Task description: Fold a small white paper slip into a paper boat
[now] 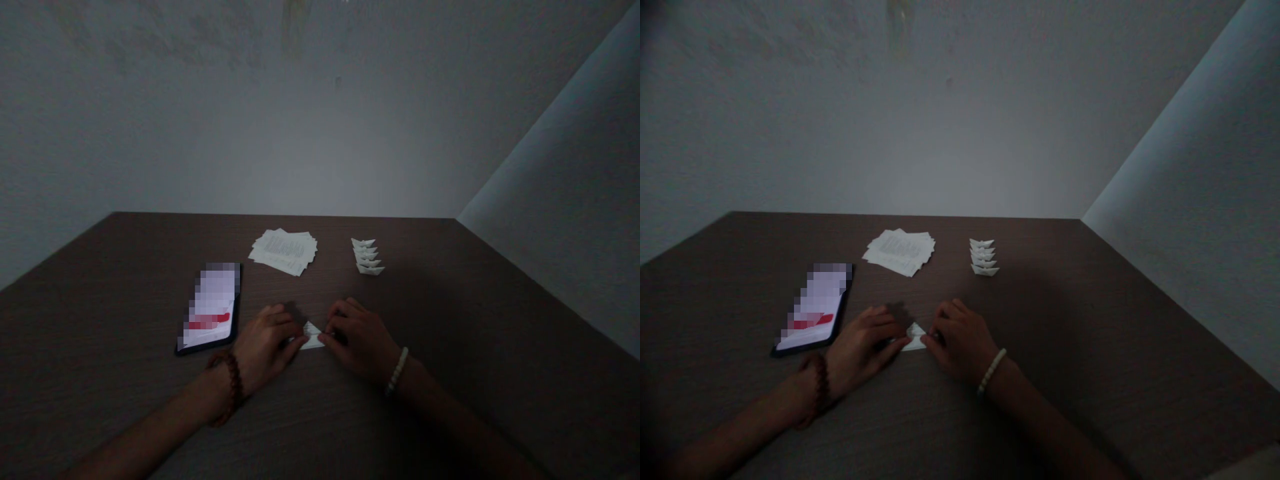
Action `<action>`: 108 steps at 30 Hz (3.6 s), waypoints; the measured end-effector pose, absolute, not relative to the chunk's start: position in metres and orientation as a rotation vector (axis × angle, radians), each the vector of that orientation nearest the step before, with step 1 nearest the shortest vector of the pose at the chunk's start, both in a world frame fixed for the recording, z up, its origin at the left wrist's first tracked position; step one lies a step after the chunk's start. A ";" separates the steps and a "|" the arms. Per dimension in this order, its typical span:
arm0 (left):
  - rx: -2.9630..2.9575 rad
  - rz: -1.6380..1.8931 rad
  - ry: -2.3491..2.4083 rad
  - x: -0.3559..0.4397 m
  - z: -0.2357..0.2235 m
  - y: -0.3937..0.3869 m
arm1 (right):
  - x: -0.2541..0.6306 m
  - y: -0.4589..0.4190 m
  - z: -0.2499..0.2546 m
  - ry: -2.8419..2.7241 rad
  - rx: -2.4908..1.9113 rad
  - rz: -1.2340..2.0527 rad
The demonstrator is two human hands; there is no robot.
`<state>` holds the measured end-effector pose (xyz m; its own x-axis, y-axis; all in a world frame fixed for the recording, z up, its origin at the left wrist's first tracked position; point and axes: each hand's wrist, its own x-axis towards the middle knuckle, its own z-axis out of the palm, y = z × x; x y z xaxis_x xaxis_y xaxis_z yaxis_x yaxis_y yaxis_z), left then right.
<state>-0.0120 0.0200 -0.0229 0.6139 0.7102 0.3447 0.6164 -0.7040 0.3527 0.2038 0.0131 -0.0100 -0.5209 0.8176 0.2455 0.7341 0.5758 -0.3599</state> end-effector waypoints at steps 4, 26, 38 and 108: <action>2.654 0.681 1.096 -0.011 -0.024 0.020 | 0.202 0.014 -0.009 -2.439 -1.264 0.277; 2.740 0.673 1.156 -0.007 -0.023 0.016 | 0.201 0.011 -0.012 -2.487 -1.196 0.036; 2.711 0.687 1.192 -0.009 -0.029 0.016 | 0.202 0.010 -0.018 -2.696 -0.721 -0.236; 3.123 0.747 0.630 -0.018 -0.016 0.000 | 0.224 -0.011 -0.011 -2.803 -0.862 0.105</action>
<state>-0.0181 -0.0001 -0.0159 0.8224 0.3359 0.4592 0.3956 -0.9177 -0.0373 0.2238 -0.0114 -0.0115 -0.8079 0.5625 0.1759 0.5477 0.8268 -0.1282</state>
